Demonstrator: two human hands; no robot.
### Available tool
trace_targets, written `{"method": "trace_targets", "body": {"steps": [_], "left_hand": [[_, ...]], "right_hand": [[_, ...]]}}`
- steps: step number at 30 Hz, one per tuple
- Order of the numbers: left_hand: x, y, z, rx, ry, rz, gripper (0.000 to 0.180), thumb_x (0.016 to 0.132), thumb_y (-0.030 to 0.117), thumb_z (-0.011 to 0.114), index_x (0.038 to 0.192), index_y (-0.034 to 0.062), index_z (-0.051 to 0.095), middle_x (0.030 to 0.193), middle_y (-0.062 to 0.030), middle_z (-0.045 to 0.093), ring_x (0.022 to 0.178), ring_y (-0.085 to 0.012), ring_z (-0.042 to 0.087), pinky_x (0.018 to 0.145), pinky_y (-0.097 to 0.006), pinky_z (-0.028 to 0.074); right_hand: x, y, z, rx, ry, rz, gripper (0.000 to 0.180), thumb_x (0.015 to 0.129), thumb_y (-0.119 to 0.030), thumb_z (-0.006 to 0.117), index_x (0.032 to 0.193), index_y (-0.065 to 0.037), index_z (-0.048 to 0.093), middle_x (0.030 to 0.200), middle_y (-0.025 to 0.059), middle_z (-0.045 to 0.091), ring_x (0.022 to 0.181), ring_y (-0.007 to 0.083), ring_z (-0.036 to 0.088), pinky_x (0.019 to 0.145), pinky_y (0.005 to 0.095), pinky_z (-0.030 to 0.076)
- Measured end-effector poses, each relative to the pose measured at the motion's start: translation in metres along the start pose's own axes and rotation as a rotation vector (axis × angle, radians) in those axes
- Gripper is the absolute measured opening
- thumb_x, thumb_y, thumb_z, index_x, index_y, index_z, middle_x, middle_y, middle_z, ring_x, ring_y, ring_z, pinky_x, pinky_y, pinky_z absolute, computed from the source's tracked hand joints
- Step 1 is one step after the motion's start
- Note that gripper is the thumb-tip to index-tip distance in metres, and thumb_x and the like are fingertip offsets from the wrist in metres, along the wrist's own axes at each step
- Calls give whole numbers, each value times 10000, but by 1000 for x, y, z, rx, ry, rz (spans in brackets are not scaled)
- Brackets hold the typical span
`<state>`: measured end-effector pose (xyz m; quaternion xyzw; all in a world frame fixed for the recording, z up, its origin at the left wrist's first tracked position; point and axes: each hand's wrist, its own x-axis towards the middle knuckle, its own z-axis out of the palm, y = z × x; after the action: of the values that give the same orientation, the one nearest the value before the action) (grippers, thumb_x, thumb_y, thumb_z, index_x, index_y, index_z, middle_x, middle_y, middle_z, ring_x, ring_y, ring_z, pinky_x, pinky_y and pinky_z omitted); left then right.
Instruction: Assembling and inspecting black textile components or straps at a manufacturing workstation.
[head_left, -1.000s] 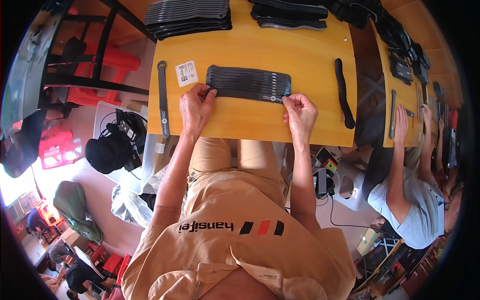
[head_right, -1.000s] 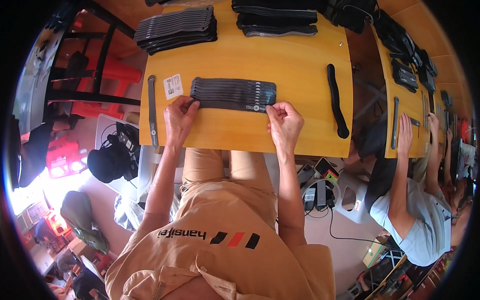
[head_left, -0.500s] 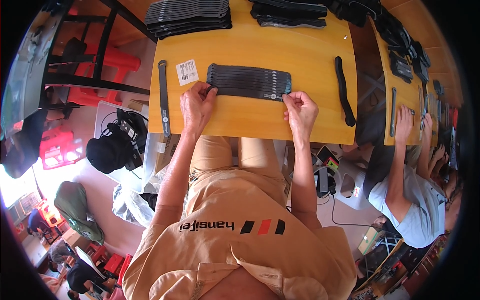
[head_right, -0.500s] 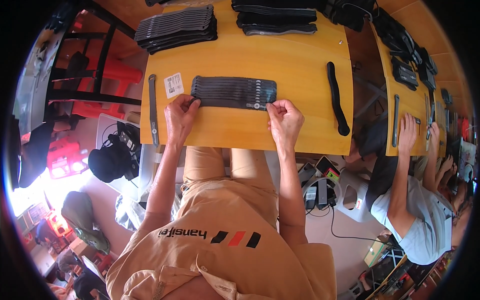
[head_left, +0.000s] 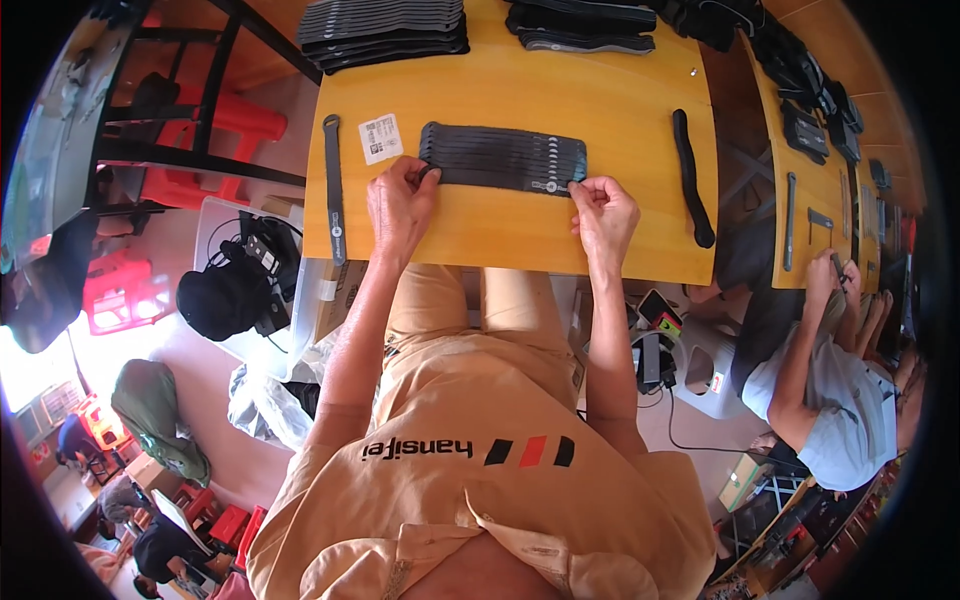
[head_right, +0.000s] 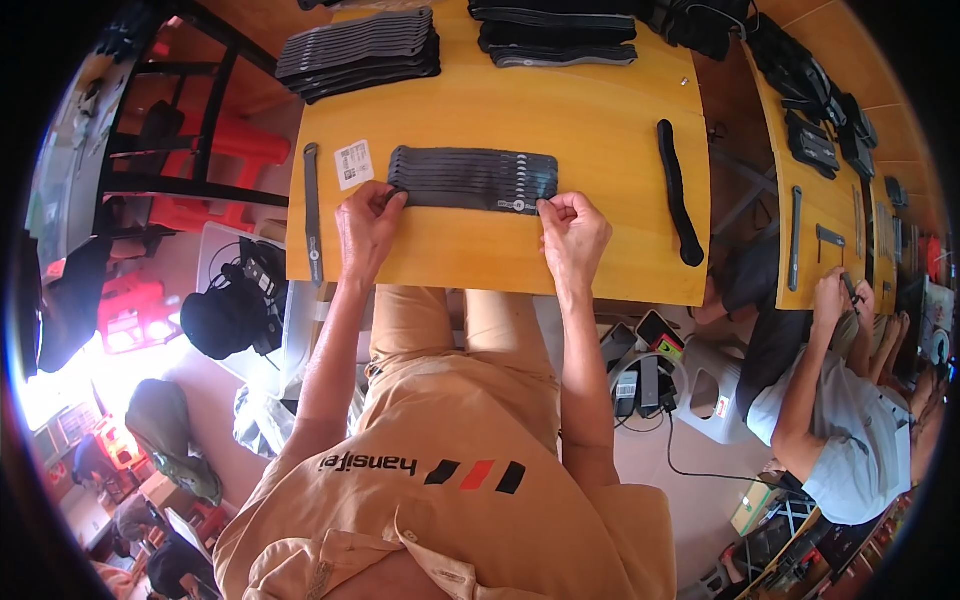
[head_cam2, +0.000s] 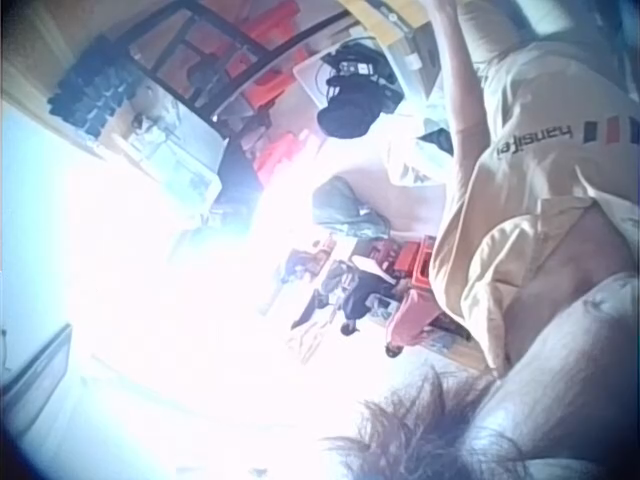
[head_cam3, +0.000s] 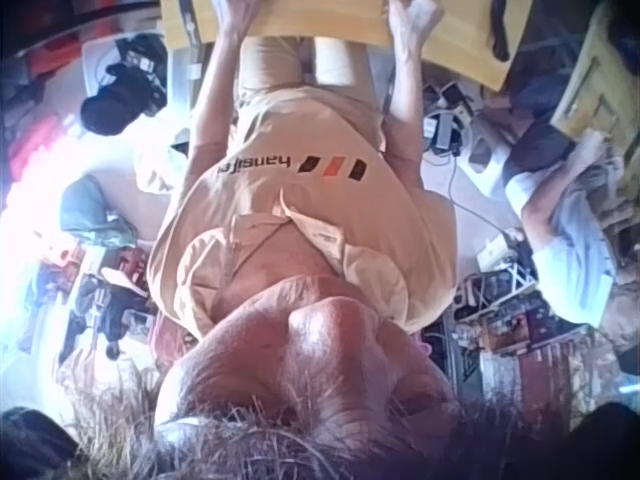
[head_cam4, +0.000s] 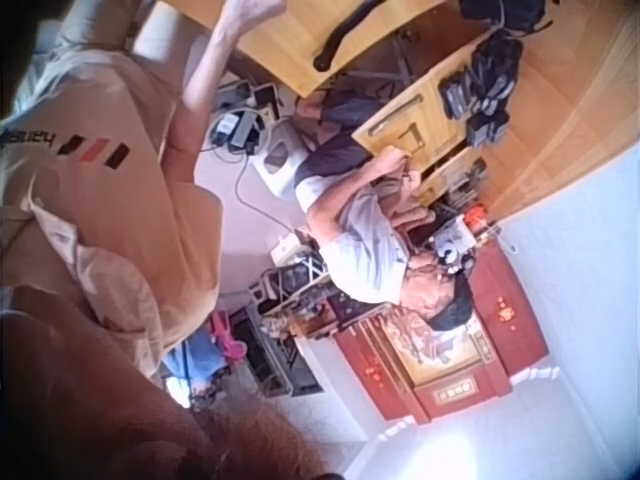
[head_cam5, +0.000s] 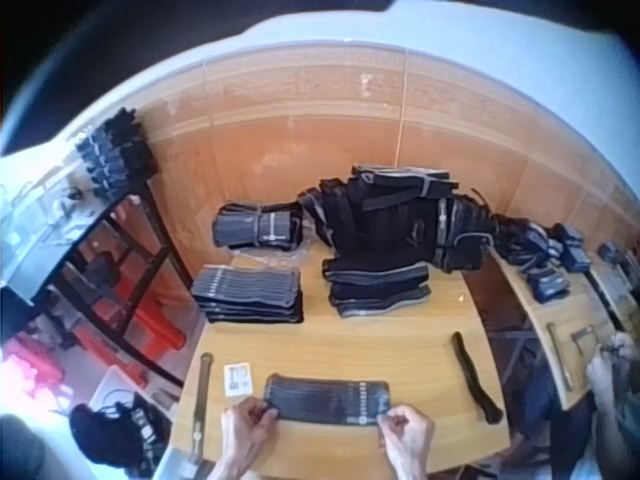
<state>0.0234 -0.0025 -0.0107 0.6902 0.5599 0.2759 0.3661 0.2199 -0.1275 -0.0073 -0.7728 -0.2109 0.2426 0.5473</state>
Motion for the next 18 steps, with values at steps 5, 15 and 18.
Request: {"method": "trace_targets", "body": {"steps": [5,15,18], "left_hand": [[-1,1,1,-1,-1,5,178,748,145,686,786,-16,622,634,-128,616,565,-230,600,573,-317,462],[0,-2,2,18,25,29,180,734,134,703,747,-7,591,626,-112,591,570,-232,571,573,-337,454],[1,-4,1,26,16,33,193,724,123,714,793,-1,584,611,-99,573,565,-221,559,567,-325,449]], "right_hand": [[1,3,1,15,4,3,105,784,-52,672,732,5,602,561,15,549,412,69,487,335,222,388],[5,11,3,-144,53,-76,139,724,-39,705,697,8,577,531,58,542,466,142,502,481,294,413],[4,4,2,-229,62,-175,145,726,-47,708,698,7,577,528,61,540,462,154,502,493,299,415]]}}
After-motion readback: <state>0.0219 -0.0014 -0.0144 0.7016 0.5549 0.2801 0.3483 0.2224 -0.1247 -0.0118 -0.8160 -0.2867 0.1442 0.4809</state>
